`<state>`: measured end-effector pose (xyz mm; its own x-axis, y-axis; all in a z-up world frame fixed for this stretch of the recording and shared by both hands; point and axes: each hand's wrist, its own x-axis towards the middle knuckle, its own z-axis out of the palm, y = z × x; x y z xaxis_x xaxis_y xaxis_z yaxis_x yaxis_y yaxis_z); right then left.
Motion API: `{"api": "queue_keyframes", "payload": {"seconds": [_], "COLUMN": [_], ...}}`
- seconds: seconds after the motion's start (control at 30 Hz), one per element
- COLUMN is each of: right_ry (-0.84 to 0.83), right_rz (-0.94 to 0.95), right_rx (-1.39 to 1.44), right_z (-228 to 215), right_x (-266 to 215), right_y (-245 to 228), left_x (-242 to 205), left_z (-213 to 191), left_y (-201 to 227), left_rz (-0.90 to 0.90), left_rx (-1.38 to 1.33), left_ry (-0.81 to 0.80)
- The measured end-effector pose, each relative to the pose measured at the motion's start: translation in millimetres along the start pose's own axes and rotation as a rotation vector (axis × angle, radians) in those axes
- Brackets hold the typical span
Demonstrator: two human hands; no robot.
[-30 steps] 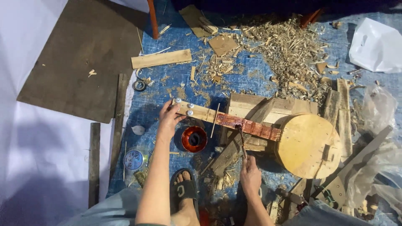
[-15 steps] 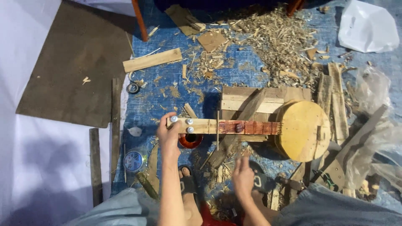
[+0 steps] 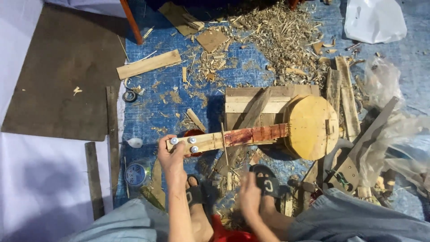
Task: Applying red stain to the wooden neck of a handmade stringed instrument using a small brush.
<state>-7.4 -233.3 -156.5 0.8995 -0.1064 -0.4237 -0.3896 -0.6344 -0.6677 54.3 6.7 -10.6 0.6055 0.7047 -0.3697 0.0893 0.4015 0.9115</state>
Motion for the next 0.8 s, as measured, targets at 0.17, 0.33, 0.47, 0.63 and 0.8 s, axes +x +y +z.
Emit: {"api": "queue_keyframes", "payload": {"seconds": [0.17, 0.33, 0.47, 0.63, 0.8], "right_ry": [0.011, 0.039, -0.067, -0.042, 0.097], "right_rz": [-0.01, 0.062, -0.005, -0.013, -0.009], "right_rx": [-0.019, 0.03, -0.024, 0.067, 0.074], "right_z": [-10, -11, -3, 9, -8], "right_x": [-19, -11, -12, 0, 12], "right_y": [-24, -23, -30, -14, -25], "left_x": [-2, -2, -1, 2, 3], "left_z": [4, -3, -3, 0, 1], "left_y": [3, -1, -4, -1, 0], "left_rz": [0.01, 0.016, 0.038, 0.034, 0.01], "left_rx": [0.063, 0.067, 0.025, 0.025, 0.066], "left_ry": [0.01, 0.017, -0.004, 0.005, 0.029]}}
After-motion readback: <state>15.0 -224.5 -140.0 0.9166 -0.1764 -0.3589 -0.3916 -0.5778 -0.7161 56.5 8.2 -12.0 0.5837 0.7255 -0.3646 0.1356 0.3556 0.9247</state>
